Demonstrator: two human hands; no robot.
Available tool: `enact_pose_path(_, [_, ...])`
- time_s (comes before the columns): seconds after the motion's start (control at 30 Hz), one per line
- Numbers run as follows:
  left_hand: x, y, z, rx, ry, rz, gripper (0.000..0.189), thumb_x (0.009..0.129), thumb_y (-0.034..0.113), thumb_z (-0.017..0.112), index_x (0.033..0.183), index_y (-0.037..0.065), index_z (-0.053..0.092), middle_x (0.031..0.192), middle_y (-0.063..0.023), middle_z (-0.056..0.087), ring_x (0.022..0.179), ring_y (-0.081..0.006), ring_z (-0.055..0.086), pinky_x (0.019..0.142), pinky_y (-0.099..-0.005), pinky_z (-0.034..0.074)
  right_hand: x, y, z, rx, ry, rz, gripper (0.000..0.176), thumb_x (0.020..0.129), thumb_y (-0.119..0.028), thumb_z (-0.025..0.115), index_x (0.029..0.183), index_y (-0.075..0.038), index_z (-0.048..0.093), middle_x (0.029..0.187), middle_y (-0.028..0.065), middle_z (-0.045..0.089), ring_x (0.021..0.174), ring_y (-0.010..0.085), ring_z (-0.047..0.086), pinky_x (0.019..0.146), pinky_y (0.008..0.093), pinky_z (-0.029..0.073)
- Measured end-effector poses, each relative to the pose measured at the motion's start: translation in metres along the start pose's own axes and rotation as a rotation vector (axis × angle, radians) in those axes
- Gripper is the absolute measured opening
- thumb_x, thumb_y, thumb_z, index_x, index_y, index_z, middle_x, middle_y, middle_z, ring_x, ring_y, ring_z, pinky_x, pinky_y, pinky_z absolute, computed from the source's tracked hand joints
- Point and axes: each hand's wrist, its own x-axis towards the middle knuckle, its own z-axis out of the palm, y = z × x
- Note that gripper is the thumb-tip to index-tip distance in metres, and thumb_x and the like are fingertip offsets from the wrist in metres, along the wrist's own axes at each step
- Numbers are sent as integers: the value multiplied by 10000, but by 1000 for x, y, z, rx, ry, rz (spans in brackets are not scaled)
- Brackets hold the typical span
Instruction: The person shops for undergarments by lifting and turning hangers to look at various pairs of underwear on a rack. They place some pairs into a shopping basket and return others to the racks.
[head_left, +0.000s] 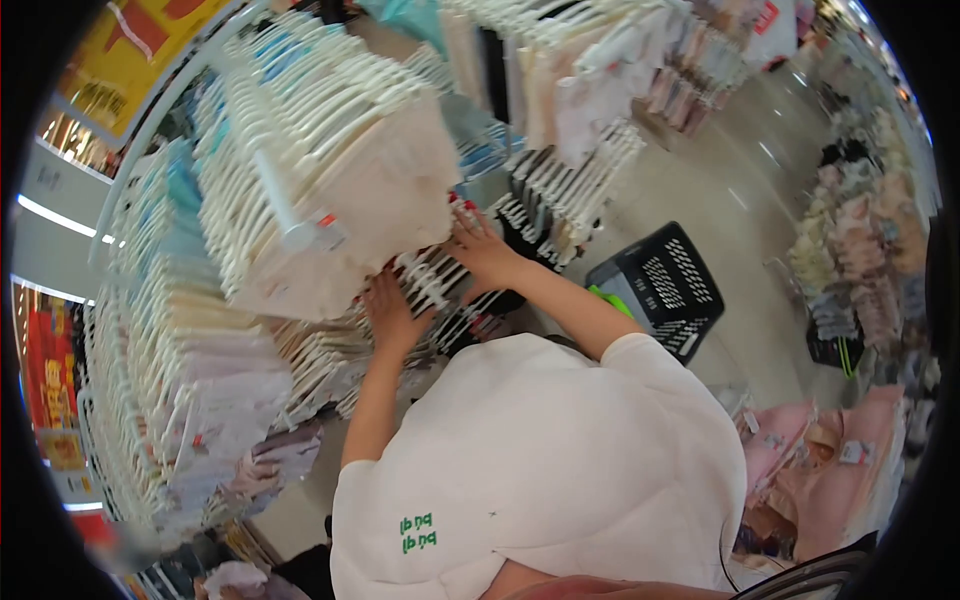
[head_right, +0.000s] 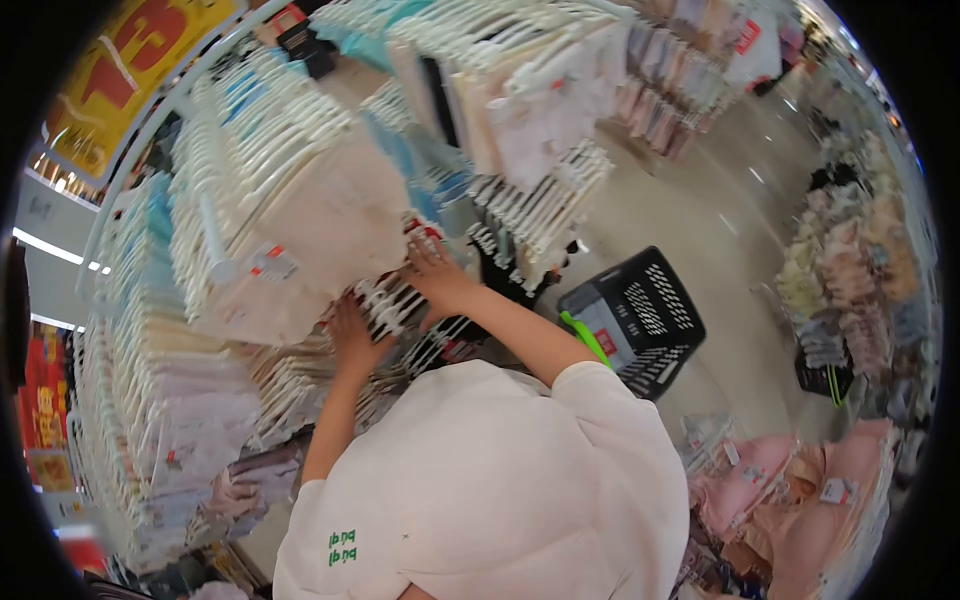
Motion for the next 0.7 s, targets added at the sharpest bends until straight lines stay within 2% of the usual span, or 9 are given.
enact_pose_path(0.03, [-6, 8, -2, -16, -10, 26, 1057, 670, 520, 688, 1384, -53, 161, 1418, -285, 197, 1342, -413, 131, 1079, -526, 60, -15, 3, -6, 86, 155, -30, 941, 548, -449, 788, 1317, -78, 391, 1390, 218, 288, 1317, 398, 216, 1076, 545, 110])
enact_pose_path(0.07, [-13, 12, -7, -41, 50, 27, 1009, 690, 481, 687, 1378, -51, 176, 1418, -267, 205, 1337, -407, 147, 1076, -528, 72, -29, 11, -10, 79, 150, -5, 941, 548, -449, 788, 1317, -78, 391, 1390, 218, 288, 1317, 398, 216, 1076, 545, 110])
enact_pose_path(0.17, [-33, 28, -26, -135, 106, 38, 935, 729, 421, 670, 1381, -37, 182, 1417, -262, 202, 1328, -414, 158, 1068, -539, 87, -67, 38, -25, 213, 656, 263, 687, 623, -186, 709, 1246, -58, 449, 1302, 216, 398, 1197, 395, 368, 988, 484, 284])
enact_pose_path(0.2, [-40, 31, -28, -208, 105, 33, 909, 749, 400, 655, 1391, -26, 173, 1416, -274, 190, 1325, -426, 152, 1064, -549, 90, -79, 52, -25, 102, 741, 429, 632, 631, -196, 709, 1197, -32, 479, 1232, 215, 455, 1132, 399, 423, 941, 462, 343])
enact_pose_path(0.27, [-51, 32, -19, -218, 109, 32, 869, 752, 349, 657, 1387, -17, 190, 1412, -273, 192, 1319, -430, 154, 1053, -564, 104, -100, 85, -4, 136, 919, 670, 583, 656, -220, 707, 1171, -29, 511, 1241, 213, 453, 1149, 398, 407, 961, 469, 324])
enact_pose_path(0.37, [-58, 44, -14, -222, 50, 3, 882, 741, 333, 668, 1382, -30, 183, 1420, -273, 167, 1325, -431, 128, 1050, -571, 84, -111, 111, 7, 8, 890, 730, 639, 705, -352, 678, 1244, -69, 484, 1303, 205, 410, 1206, 420, 353, 983, 511, 288])
enact_pose_path(0.43, [-58, 51, -8, -165, -17, 22, 898, 737, 322, 668, 1379, -51, 163, 1432, -276, 124, 1333, -436, 88, 1051, -572, 55, -109, 117, 13, -51, 697, 758, 708, 730, -498, 622, 1313, -136, 444, 1391, 194, 319, 1270, 465, 249, 1000, 570, 235])
enact_pose_path(0.53, [-54, 61, -4, -105, -39, 9, 924, 733, 316, 669, 1377, -73, 132, 1441, -283, 73, 1338, -441, 54, 1051, -571, 30, -100, 120, 22, -15, 612, 779, 747, 729, -574, 586, 1342, -182, 418, 1446, 186, 226, 1296, 509, 145, 1007, 606, 191])
enact_pose_path(0.7, [-53, 67, 5, -75, -21, -33, 983, 708, 325, 690, 1384, -74, 98, 1444, -283, 50, 1342, -430, 43, 1046, -576, 56, -85, 129, 37, -26, 673, 761, 762, 698, -499, 645, 1341, -162, 414, 1453, 213, 187, 1287, 556, 79, 1029, 601, 171])
